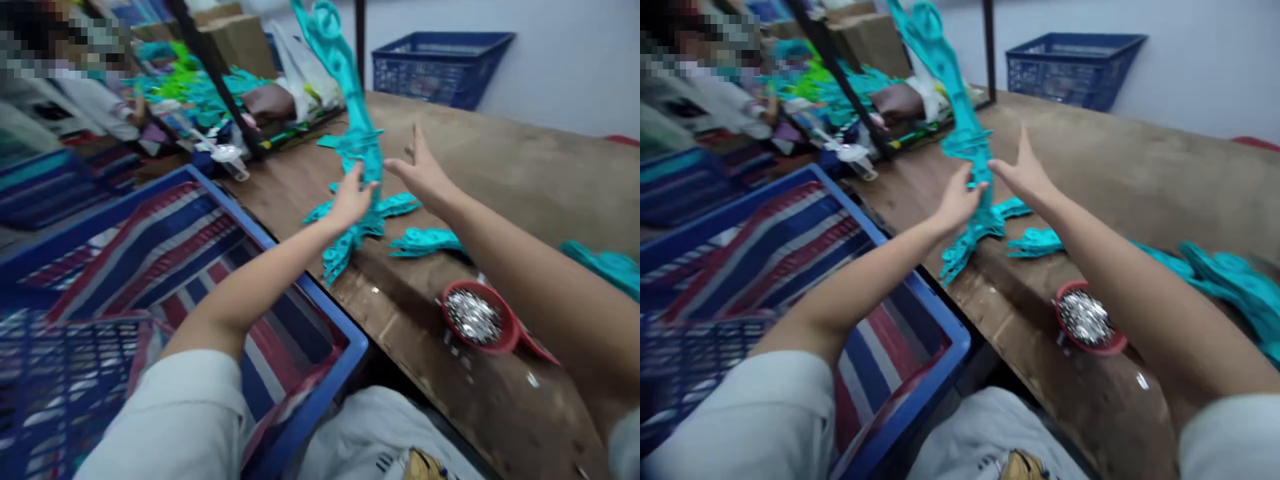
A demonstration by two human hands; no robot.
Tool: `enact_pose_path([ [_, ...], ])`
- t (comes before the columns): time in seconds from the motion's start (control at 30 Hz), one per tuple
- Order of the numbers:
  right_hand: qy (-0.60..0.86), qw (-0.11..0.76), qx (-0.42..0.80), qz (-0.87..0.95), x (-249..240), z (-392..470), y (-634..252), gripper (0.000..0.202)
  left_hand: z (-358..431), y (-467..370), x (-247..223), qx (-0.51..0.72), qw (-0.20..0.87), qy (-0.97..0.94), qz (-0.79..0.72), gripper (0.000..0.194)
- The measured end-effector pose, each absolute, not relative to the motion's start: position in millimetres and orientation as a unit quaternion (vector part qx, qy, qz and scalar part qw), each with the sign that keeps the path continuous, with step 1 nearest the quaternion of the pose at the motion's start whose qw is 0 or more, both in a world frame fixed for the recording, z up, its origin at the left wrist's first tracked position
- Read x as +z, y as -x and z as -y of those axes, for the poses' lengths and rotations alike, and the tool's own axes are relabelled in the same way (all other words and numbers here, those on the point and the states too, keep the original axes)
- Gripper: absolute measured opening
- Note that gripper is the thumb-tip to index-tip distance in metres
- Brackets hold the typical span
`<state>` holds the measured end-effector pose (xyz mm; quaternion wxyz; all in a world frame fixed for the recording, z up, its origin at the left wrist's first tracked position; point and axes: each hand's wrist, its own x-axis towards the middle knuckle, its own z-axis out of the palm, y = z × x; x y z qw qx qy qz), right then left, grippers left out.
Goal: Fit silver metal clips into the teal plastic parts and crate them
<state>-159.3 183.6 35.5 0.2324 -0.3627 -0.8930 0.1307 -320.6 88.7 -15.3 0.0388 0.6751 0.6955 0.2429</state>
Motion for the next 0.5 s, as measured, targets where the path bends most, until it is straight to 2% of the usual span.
enact_pose_path([
  [0.03,0.356,0.229,0.170,0.890,35,-187,172,0.106,-92,314,-15,0.267,0.055,-0.650,-0.710,0.052],
  [0.1,0.327,0.213,0.218,0.894,40,-199,191,0.081,-87,303,-8,0.264,0.062,-0.656,-0.705,0.047],
  [0.17,0.327,0.196,0.215,0.899,48,-218,197,0.047,-68,298,3,0.219,0.053,-0.699,-0.679,0.043],
  [0.23,0.313,0.167,0.196,0.914,52,-243,189,0.029,-42,295,16,0.169,0.018,-0.737,-0.655,0.042],
  [0.3,0.271,0.092,0.238,0.928,49,-271,178,0.028,-23,295,24,0.143,-0.046,-0.735,-0.661,0.053],
  [0.37,0.221,-0.041,0.320,0.920,39,-297,172,0.034,-19,298,24,0.117,-0.084,-0.695,-0.704,0.074],
  [0.43,0.190,-0.147,0.339,0.910,25,-317,176,0.039,-30,303,15,0.060,-0.021,-0.654,-0.754,0.081],
  [0.5,0.167,-0.175,0.296,0.924,6,-330,185,0.042,-48,309,-1,-0.003,0.101,-0.624,-0.775,0.072],
])
